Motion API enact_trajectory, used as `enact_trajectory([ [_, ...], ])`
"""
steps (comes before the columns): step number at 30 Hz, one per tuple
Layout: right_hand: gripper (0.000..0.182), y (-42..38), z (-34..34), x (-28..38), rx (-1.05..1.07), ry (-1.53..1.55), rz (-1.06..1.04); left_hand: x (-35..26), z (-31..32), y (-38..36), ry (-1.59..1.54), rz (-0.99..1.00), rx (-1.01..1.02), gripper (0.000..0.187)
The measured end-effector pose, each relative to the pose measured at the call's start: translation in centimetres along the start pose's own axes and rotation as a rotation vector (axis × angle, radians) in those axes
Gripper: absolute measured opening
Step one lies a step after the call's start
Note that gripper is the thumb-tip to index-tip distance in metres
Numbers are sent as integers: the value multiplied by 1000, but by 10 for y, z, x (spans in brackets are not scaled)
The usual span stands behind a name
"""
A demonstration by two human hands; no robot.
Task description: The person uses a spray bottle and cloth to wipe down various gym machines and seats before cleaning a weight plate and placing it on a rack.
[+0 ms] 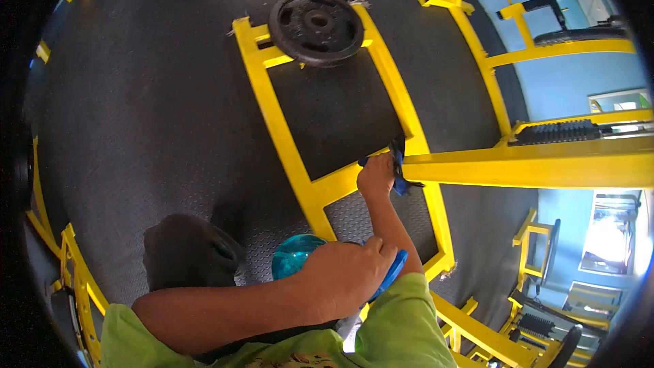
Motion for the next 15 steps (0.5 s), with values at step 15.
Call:
enact_trajectory([
  [15,46,-47,9,61,-128,850,971,3,17,-18,256,61,-27,46],
])
Point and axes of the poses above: each hand's wrist, its own y-axis towards the middle knuckle, its own z-axis out of the palm, x = y × z, the point moved 1 cm from there along y, towards the middle knuckle, and after that the axes turned 14 degrees about -y, right-handed, at the moved point
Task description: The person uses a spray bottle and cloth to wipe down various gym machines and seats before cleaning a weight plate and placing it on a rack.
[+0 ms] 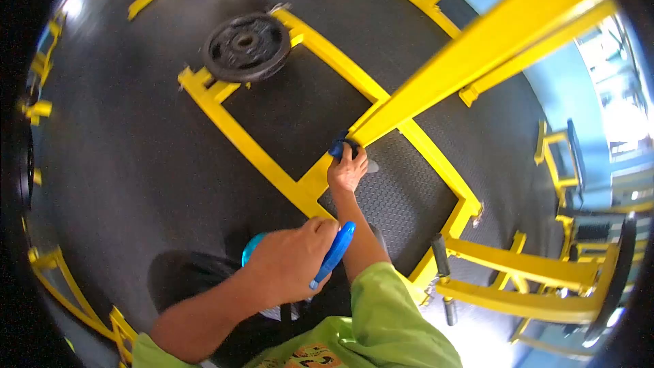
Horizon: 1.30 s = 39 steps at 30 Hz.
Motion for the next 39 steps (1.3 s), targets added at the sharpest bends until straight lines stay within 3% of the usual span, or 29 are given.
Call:
enact_trajectory([
  [1,44,4,15,-5,268,5,110,-1,2,-3,-22,-31,32,47],
  [3,38,3,26,-7,438,39,150,2,1,-7,-13,-56,94,47],
  [5,31,6,29,-8,443,105,127,2,2,-11,-82,-111,99,48],
  [6,33,18,33,-14,613,96,171,2,4,-12,-71,-79,139,48],
  [7,42,28,-7,-8,876,134,126,3,4,-13,-27,-61,94,47],
  [9,47,11,-6,-26,762,542,112,1,2,-9,22,4,76,47],
  [10,39,11,-60,-18,764,540,219,-2,0,-6,26,-61,68,48],
  [11,38,-2,-64,-30,742,737,290,-3,-1,-3,32,-132,58,49],
  [13,32,-27,-140,-42,638,987,353,-2,3,-1,54,-22,29,49],
  [15,25,-52,-206,-62,418,990,316,-3,5,3,47,104,-51,47],
  [17,19,-74,-256,-91,114,678,339,-7,9,4,68,155,-33,46],
  [18,16,-81,-266,-109,-117,644,275,-7,13,6,61,191,-30,46],
  [19,17,-84,-287,-125,-299,414,213,-10,18,7,53,228,-30,47],
  [21,26,-96,-299,-155,-406,182,309,-15,28,10,37,219,24,48],
  [24,36,-122,-270,-187,-397,-86,340,-14,49,15,-40,206,112,47],
  [25,56,-136,-252,-196,-214,-155,373,-15,54,17,-29,223,128,47],
  [28,78,-182,-210,-215,-32,-391,259,-22,66,24,1,226,224,47],
  [31,71,-202,-213,-232,-120,-425,381,-24,70,31,-28,315,197,46],
  [32,70,-203,-221,-228,-220,-314,534,-24,70,33,-14,342,191,45],
  [35,76,-211,-184,-220,-436,-252,702,-27,71,35,0,360,189,44],
  [37,68,-197,-193,-207,-421,-105,637,-28,72,40,-4,356,219,46],
  [39,60,-187,-211,-210,-340,47,425,-29,76,42,15,359,263,47],
])
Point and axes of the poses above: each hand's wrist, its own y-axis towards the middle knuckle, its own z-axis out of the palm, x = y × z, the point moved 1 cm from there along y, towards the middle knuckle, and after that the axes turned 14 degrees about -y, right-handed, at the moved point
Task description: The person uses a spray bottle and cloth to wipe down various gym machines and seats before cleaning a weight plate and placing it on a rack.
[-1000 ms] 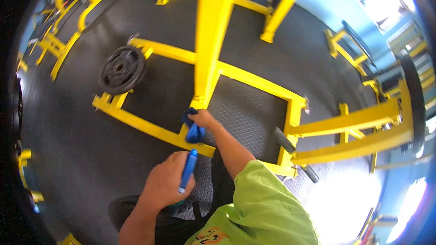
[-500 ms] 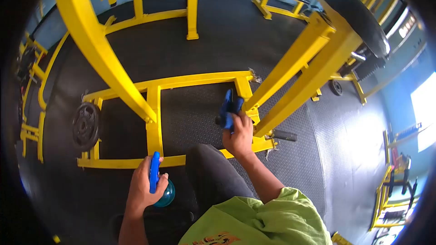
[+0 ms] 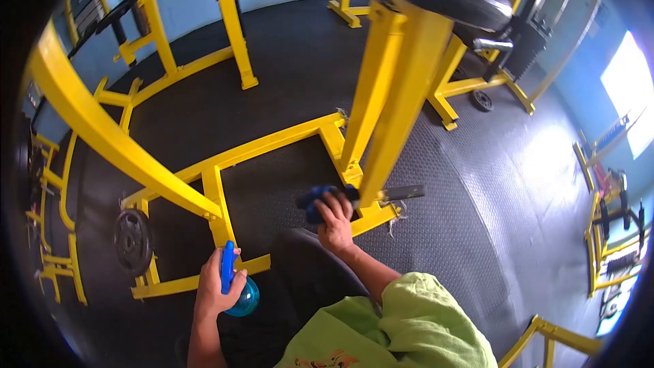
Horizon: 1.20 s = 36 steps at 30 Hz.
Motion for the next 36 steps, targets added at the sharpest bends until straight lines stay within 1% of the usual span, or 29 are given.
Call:
enact_trajectory([
  [1,55,8,-7,-1,65,100,-78,4,3,2,-66,-24,-15,46],
  [2,55,9,-11,-5,41,106,-59,1,2,7,-129,-49,-31,44],
  [4,53,11,-18,-10,-104,155,26,-6,4,14,-159,-64,-26,40],
  [5,53,14,-21,-3,-149,3,63,1,8,17,-199,4,-19,39],
  [6,52,11,-16,6,-86,2,56,6,10,18,-241,64,-5,38],
  [8,48,-19,21,7,403,225,-24,4,15,22,-215,14,70,41],
  [9,41,-33,36,8,395,308,3,4,19,24,-251,40,56,42],
  [10,41,-29,29,10,375,318,15,4,20,30,-282,76,39,43],
  [12,38,-12,-19,9,8,241,299,13,26,32,-332,146,21,49],
  [13,35,-1,-41,6,-193,212,204,12,26,34,-330,98,72,52],
  [14,40,9,-49,2,-282,207,150,7,27,40,-332,50,128,54],
  [15,45,27,-62,7,-252,151,167,2,30,50,-328,44,144,54],
  [16,45,47,-62,11,-198,48,160,-5,35,65,-277,212,152,56],
  [17,45,67,-55,14,-114,87,149,-13,39,82,-225,386,159,58],
  [18,46,83,-34,14,-5,115,224,-19,34,103,-43,526,184,61],
  [19,47,91,1,10,173,82,226,-7,31,127,-97,458,219,57],
  [20,48,100,17,9,351,51,224,-40,27,142,-71,510,180,51],
  [21,48,98,27,6,334,60,232,-63,27,154,-200,361,161,46],
  [22,45,93,29,10,313,152,254,-76,22,170,-58,457,135,44],
  [24,42,85,34,8,290,243,258,-91,19,201,68,535,191,42],
  [25,38,76,36,1,219,259,194,-93,20,214,68,534,186,42],
  [26,33,69,32,-4,145,272,139,-94,25,227,194,570,212,43],
  [27,21,62,28,-8,89,276,129,-94,32,237,321,606,243,44],
  [28,21,52,21,-8,84,275,145,-93,39,243,321,610,260,44],
  [30,18,29,3,-5,-10,172,280,-92,53,253,83,491,319,47],
  [31,17,21,-8,0,-54,184,342,-94,62,255,-5,501,396,46],
  [32,18,18,-11,0,-66,187,380,-100,73,245,-146,390,365,44],
  [34,19,19,-18,-4,87,173,447,-82,80,255,-54,500,328,42],
  [36,22,40,-12,-16,39,327,453,-83,77,253,-11,476,385,43],
])
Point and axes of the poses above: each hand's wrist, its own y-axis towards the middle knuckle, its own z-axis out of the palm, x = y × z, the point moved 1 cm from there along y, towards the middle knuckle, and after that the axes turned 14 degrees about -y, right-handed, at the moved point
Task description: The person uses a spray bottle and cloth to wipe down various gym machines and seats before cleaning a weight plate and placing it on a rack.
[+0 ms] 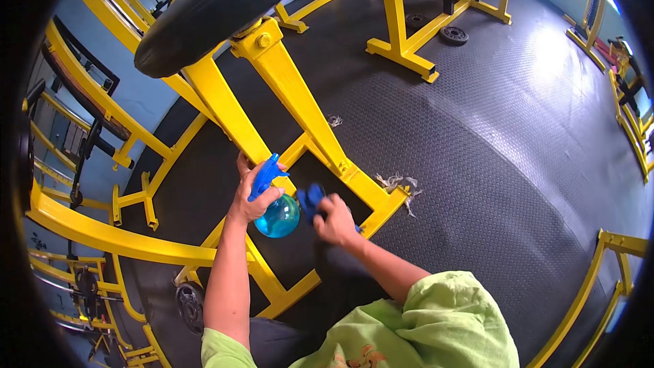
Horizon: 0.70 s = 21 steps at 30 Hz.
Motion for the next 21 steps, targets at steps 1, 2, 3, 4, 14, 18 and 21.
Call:
enact_trajectory([
  [1,23,19,5,5,-122,202,26,-2,0,-2,12,-24,58,44],
  [2,26,40,3,16,-134,304,-15,-4,1,-5,15,-32,55,44],
  [3,26,52,9,22,-28,326,-54,-6,2,-7,-60,-68,88,46],
  [4,27,59,16,26,74,352,-92,-9,2,-10,-132,-103,125,47],
  [14,32,70,-32,69,-185,598,-287,-24,10,-19,-363,-124,96,59],
  [18,75,58,-33,75,-326,308,-407,-53,8,-22,-736,-212,65,63],
  [21,73,16,40,26,-163,814,-158,-27,12,-29,-659,-193,132,75],
])
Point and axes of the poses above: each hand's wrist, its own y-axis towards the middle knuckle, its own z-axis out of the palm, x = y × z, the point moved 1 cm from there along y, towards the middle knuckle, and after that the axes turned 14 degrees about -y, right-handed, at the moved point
